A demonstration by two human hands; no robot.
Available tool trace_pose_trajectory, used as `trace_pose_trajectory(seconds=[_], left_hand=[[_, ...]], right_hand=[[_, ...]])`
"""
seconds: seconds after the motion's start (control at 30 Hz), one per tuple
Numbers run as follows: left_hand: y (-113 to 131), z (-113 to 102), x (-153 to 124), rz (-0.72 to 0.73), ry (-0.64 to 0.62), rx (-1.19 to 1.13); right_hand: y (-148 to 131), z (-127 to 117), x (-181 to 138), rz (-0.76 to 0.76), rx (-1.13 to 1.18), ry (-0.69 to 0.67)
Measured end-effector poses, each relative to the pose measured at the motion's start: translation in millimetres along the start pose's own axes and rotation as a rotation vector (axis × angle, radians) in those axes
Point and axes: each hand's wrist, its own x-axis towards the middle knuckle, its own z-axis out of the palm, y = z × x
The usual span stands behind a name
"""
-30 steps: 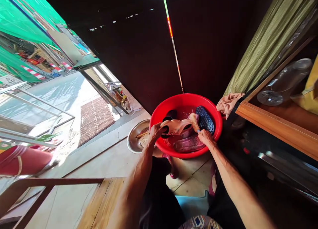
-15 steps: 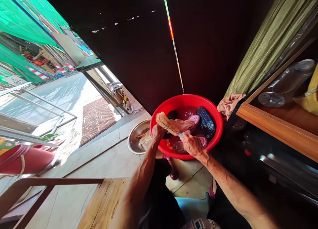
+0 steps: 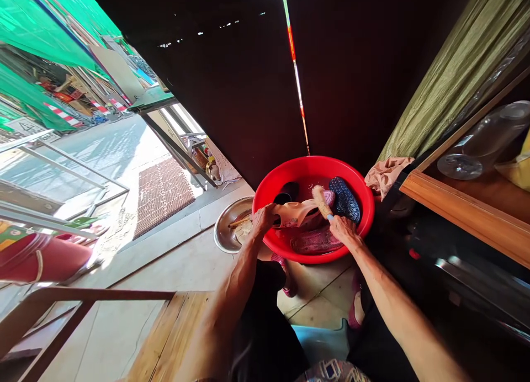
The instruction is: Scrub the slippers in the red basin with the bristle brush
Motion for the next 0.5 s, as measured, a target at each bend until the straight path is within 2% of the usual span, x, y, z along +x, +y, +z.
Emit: trace_pose_trajectory(seconds=[0.1,0.23,0.37,0.5], left_hand=[[0.5,0.4,3.1,-0.052,0.02,0.012],[2.4,4.0,5.8,-0.08,0.09,-0.018],[-6.3,4.7,5.4,-0.123,0.139,-0.116],[-19.3,2.2,3.5,-0.055,0.158,-0.288]], right_hand=[[-2.6,7.6,-6.4,-0.066,0.02,0.017],[3.5,8.6,3.0,0.031,0.093,0.032],[12.1,4.2,21.7,0.072,0.165,0.026],[15.4,5.2,32.7,0.09,0.255,0.041]])
